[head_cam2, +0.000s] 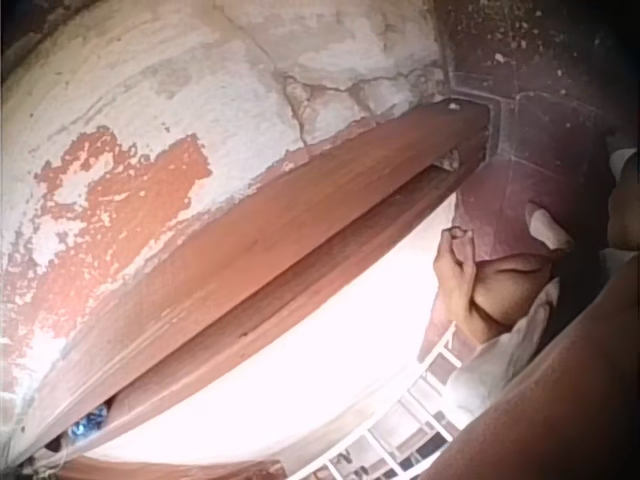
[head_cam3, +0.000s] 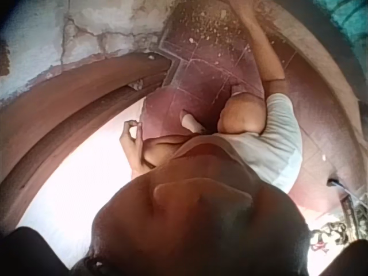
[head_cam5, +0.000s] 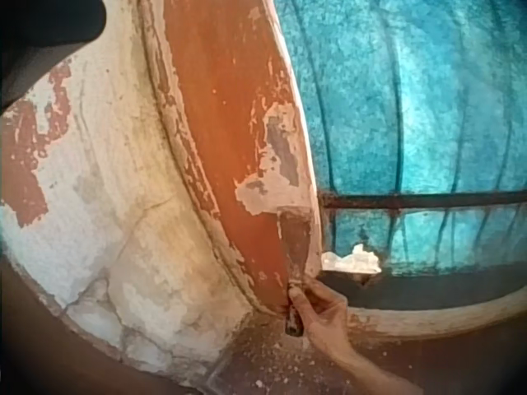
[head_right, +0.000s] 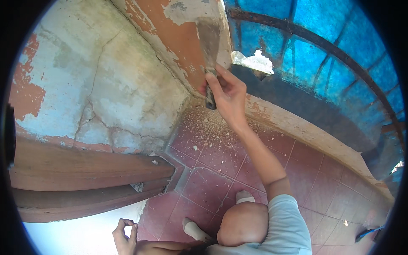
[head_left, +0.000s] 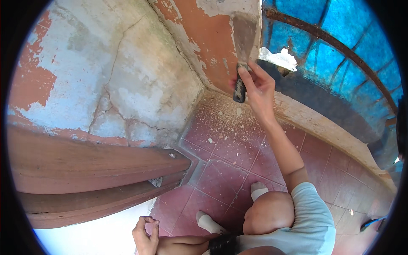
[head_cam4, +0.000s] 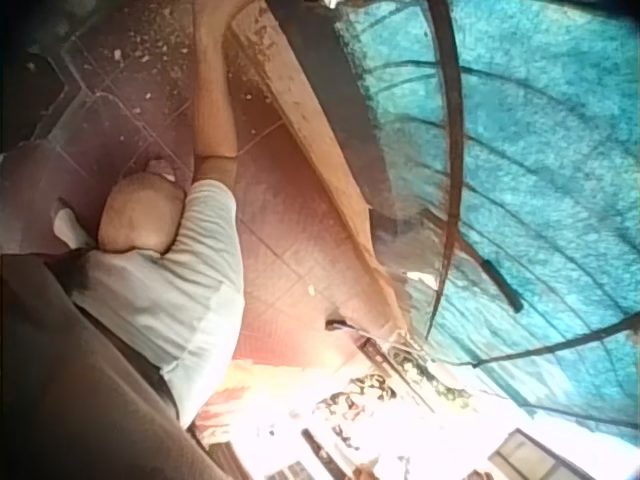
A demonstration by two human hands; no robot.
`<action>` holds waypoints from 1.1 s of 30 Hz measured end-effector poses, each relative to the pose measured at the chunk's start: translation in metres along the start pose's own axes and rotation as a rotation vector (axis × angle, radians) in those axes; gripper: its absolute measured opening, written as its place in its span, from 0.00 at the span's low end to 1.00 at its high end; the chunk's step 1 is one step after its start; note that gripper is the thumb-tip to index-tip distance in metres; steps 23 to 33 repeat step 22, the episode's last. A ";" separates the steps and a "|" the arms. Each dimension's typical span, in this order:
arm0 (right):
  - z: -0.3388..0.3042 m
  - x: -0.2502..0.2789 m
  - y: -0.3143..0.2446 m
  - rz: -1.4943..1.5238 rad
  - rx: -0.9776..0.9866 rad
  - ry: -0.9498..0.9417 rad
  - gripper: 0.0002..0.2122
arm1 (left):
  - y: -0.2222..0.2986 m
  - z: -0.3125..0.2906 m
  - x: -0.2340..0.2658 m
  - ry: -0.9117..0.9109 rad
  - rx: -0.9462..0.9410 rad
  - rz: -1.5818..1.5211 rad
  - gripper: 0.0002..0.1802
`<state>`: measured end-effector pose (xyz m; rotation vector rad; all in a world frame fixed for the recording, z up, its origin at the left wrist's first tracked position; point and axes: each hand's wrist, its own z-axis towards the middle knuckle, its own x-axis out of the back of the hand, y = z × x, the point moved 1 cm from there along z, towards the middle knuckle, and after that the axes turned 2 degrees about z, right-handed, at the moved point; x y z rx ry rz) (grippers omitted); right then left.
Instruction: The person scrapes old paint from an exterior wall using a putty knife, working around the base of the wall and near a corner.
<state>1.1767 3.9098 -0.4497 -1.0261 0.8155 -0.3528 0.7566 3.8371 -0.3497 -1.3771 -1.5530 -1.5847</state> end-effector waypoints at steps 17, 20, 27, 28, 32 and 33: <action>-0.013 0.013 0.036 0.016 -0.047 0.034 0.18 | -0.002 0.002 -0.003 -0.022 0.090 -0.022 0.07; 0.002 0.000 0.027 0.006 -0.038 0.014 0.18 | -0.012 0.003 -0.006 -0.017 0.091 0.001 0.07; 0.011 -0.010 0.023 0.077 -0.008 -0.014 0.20 | -0.020 0.008 -0.009 0.018 0.077 0.018 0.09; 0.011 -0.010 0.023 0.077 -0.008 -0.014 0.20 | -0.020 0.008 -0.009 0.018 0.077 0.018 0.09; 0.011 -0.010 0.023 0.077 -0.008 -0.014 0.20 | -0.020 0.008 -0.009 0.018 0.077 0.018 0.09; 0.011 -0.010 0.023 0.077 -0.008 -0.014 0.20 | -0.020 0.008 -0.009 0.018 0.077 0.018 0.09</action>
